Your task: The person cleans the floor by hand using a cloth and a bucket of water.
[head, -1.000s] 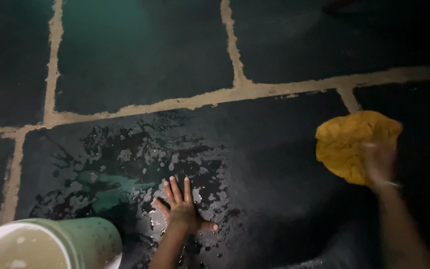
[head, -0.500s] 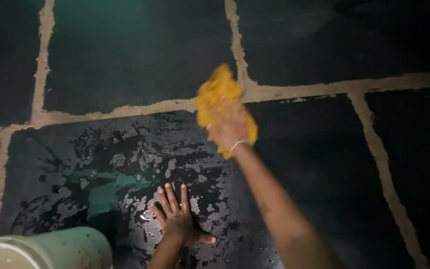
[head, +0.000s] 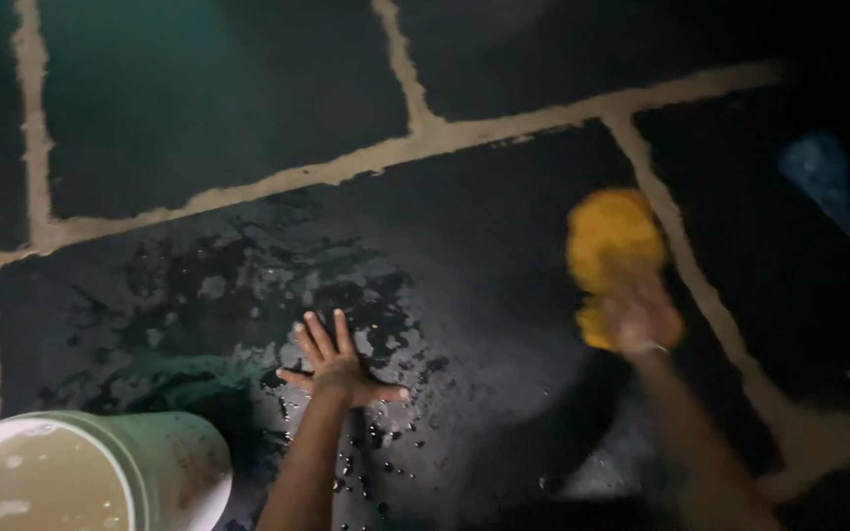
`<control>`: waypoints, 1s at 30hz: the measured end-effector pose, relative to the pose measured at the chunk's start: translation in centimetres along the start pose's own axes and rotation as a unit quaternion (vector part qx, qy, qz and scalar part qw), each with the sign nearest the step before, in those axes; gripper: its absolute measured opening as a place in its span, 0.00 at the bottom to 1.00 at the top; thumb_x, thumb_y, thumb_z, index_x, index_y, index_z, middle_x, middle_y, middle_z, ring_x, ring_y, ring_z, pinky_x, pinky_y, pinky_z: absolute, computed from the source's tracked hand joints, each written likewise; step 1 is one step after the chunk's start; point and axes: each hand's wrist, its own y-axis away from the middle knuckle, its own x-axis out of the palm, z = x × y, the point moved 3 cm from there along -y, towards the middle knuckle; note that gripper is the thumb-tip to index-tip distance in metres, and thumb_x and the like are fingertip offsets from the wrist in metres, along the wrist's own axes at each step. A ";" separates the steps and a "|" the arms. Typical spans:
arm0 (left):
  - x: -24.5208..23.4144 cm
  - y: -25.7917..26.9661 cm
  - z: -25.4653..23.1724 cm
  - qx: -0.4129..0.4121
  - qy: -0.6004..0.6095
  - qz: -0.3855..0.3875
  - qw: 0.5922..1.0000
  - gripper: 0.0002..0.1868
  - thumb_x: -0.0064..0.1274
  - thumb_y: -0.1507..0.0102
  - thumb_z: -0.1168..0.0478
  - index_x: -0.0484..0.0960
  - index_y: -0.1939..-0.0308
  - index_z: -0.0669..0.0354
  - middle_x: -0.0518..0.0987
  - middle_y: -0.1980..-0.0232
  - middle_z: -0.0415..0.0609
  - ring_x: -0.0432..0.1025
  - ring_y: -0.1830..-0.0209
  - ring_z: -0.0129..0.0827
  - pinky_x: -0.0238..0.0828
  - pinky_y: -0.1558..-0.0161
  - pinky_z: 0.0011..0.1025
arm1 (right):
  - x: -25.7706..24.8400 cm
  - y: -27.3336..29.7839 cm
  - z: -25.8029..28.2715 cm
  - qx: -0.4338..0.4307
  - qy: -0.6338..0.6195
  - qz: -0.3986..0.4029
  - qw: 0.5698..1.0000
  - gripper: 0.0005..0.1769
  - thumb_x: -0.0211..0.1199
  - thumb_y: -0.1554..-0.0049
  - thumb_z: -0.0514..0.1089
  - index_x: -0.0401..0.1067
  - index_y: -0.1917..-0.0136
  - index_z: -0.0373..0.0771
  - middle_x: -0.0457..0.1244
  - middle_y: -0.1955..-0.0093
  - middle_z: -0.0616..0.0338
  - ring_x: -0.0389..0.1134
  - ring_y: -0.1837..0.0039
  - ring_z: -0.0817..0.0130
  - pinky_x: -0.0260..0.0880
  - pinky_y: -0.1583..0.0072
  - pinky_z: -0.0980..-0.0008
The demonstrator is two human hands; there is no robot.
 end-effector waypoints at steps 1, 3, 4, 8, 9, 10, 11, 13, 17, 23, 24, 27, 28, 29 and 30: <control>0.2 -0.2 0.0 -0.002 0.002 -0.003 1.000 0.96 0.73 0.68 0.22 0.12 0.22 0.46 0.06 0.21 0.62 0.02 0.21 0.56 0.27 0.35 0.82 | -0.9 2.5 -1.5 0.030 0.012 -0.005 0.999 0.38 0.67 0.50 0.50 0.65 0.27 0.50 0.55 0.23 0.47 0.57 0.25 0.45 0.61 0.32 0.48; 0.5 -0.5 0.2 -0.005 0.006 -0.010 1.000 0.97 0.73 0.69 0.21 0.11 0.22 0.45 0.05 0.21 0.62 0.02 0.21 0.55 0.27 0.35 0.82 | -2.6 7.4 -3.7 0.088 0.036 -0.015 0.995 0.37 0.66 0.50 0.50 0.65 0.27 0.50 0.56 0.23 0.47 0.57 0.25 0.45 0.62 0.33 0.48; 0.8 -0.5 0.4 -0.004 0.012 -0.019 1.000 0.97 0.73 0.69 0.21 0.11 0.22 0.44 0.05 0.21 0.61 0.02 0.21 0.54 0.27 0.34 0.82 | -3.3 9.7 -4.2 0.117 0.045 -0.019 0.992 0.37 0.66 0.50 0.50 0.65 0.27 0.50 0.56 0.24 0.47 0.57 0.26 0.45 0.62 0.33 0.49; 1.0 -0.9 0.6 0.001 0.032 -0.040 0.999 0.96 0.73 0.69 0.22 0.11 0.22 0.43 0.06 0.21 0.59 0.03 0.21 0.52 0.26 0.35 0.83 | -5.1 16.9 -4.6 0.211 0.076 -0.035 0.974 0.36 0.66 0.48 0.50 0.65 0.27 0.49 0.57 0.24 0.48 0.58 0.26 0.46 0.62 0.33 0.49; 1.2 -1.0 0.6 0.000 0.037 -0.042 0.998 0.96 0.74 0.69 0.22 0.12 0.22 0.43 0.06 0.21 0.59 0.03 0.21 0.52 0.25 0.35 0.83 | -5.2 18.0 -4.3 0.228 0.083 -0.037 0.969 0.36 0.65 0.48 0.50 0.65 0.27 0.49 0.57 0.24 0.48 0.58 0.26 0.46 0.62 0.33 0.49; 1.4 -1.0 0.4 0.001 0.035 -0.042 0.998 0.96 0.74 0.69 0.22 0.13 0.22 0.42 0.06 0.21 0.59 0.03 0.21 0.52 0.26 0.35 0.83 | -5.3 18.8 -4.0 0.242 0.088 -0.041 0.965 0.35 0.65 0.48 0.50 0.65 0.27 0.49 0.57 0.24 0.48 0.58 0.26 0.46 0.62 0.33 0.49; 1.5 -1.1 0.4 -0.001 0.034 -0.045 0.998 0.96 0.74 0.69 0.22 0.14 0.22 0.42 0.07 0.20 0.59 0.04 0.21 0.52 0.26 0.35 0.83 | -5.0 18.9 -3.5 0.251 0.089 -0.044 0.963 0.35 0.65 0.47 0.50 0.65 0.27 0.49 0.57 0.25 0.48 0.58 0.27 0.46 0.62 0.33 0.49; 1.5 -1.1 0.5 -0.005 0.035 -0.043 0.998 0.96 0.74 0.69 0.22 0.14 0.22 0.42 0.07 0.20 0.59 0.04 0.21 0.53 0.26 0.35 0.83 | -3.8 18.3 -1.9 0.260 0.086 -0.049 0.960 0.34 0.65 0.47 0.49 0.65 0.27 0.48 0.58 0.25 0.49 0.59 0.27 0.47 0.63 0.33 0.49; 1.3 -1.0 0.2 -0.010 0.040 -0.035 0.999 0.96 0.74 0.69 0.23 0.13 0.22 0.42 0.05 0.21 0.59 0.03 0.21 0.54 0.26 0.35 0.83 | 0.6 13.9 3.2 0.251 0.058 -0.047 0.965 0.33 0.64 0.46 0.49 0.65 0.27 0.48 0.58 0.25 0.49 0.59 0.27 0.48 0.63 0.33 0.50; 0.9 -0.3 0.1 0.002 0.040 -0.033 0.999 0.96 0.75 0.68 0.23 0.14 0.21 0.46 0.06 0.21 0.61 0.04 0.21 0.57 0.28 0.37 0.84 | 7.1 4.8 13.8 0.201 -0.006 -0.028 0.979 0.31 0.63 0.44 0.49 0.65 0.28 0.47 0.60 0.26 0.50 0.60 0.28 0.49 0.64 0.33 0.50; 0.8 -0.1 0.1 0.003 0.039 -0.034 0.999 0.96 0.75 0.68 0.23 0.15 0.21 0.47 0.06 0.21 0.62 0.04 0.21 0.57 0.28 0.37 0.84 | 7.9 3.4 15.7 0.190 -0.018 -0.021 0.981 0.31 0.63 0.44 0.49 0.65 0.28 0.46 0.60 0.26 0.51 0.60 0.28 0.49 0.64 0.33 0.50; 0.5 0.2 -0.1 0.000 0.038 -0.023 0.999 0.96 0.76 0.68 0.24 0.14 0.21 0.48 0.06 0.21 0.62 0.03 0.21 0.58 0.28 0.38 0.85 | 10.0 -0.6 21.0 0.155 -0.057 0.002 0.986 0.30 0.63 0.43 0.49 0.65 0.28 0.46 0.60 0.27 0.51 0.61 0.29 0.49 0.64 0.33 0.51; 0.4 0.2 -0.2 0.001 0.038 -0.022 0.999 0.96 0.76 0.68 0.25 0.14 0.21 0.47 0.06 0.21 0.62 0.03 0.21 0.57 0.28 0.38 0.84 | 10.7 -1.8 22.5 0.144 -0.072 0.010 0.987 0.30 0.62 0.42 0.49 0.65 0.28 0.46 0.61 0.27 0.51 0.61 0.29 0.50 0.64 0.33 0.51; 0.3 0.3 -0.3 0.000 0.038 -0.020 0.999 0.96 0.76 0.68 0.25 0.14 0.21 0.46 0.06 0.21 0.61 0.03 0.21 0.57 0.28 0.37 0.84 | 11.3 -2.8 23.9 0.133 -0.085 0.021 0.987 0.30 0.62 0.42 0.49 0.65 0.28 0.45 0.61 0.27 0.51 0.61 0.29 0.50 0.64 0.33 0.51; 0.3 0.3 -0.2 -0.001 0.037 -0.018 0.999 0.96 0.76 0.68 0.26 0.14 0.21 0.45 0.06 0.21 0.60 0.03 0.21 0.56 0.28 0.37 0.84 | 12.0 -3.7 25.0 0.123 -0.107 0.032 0.986 0.29 0.62 0.42 0.49 0.65 0.28 0.45 0.61 0.27 0.52 0.61 0.29 0.50 0.64 0.33 0.51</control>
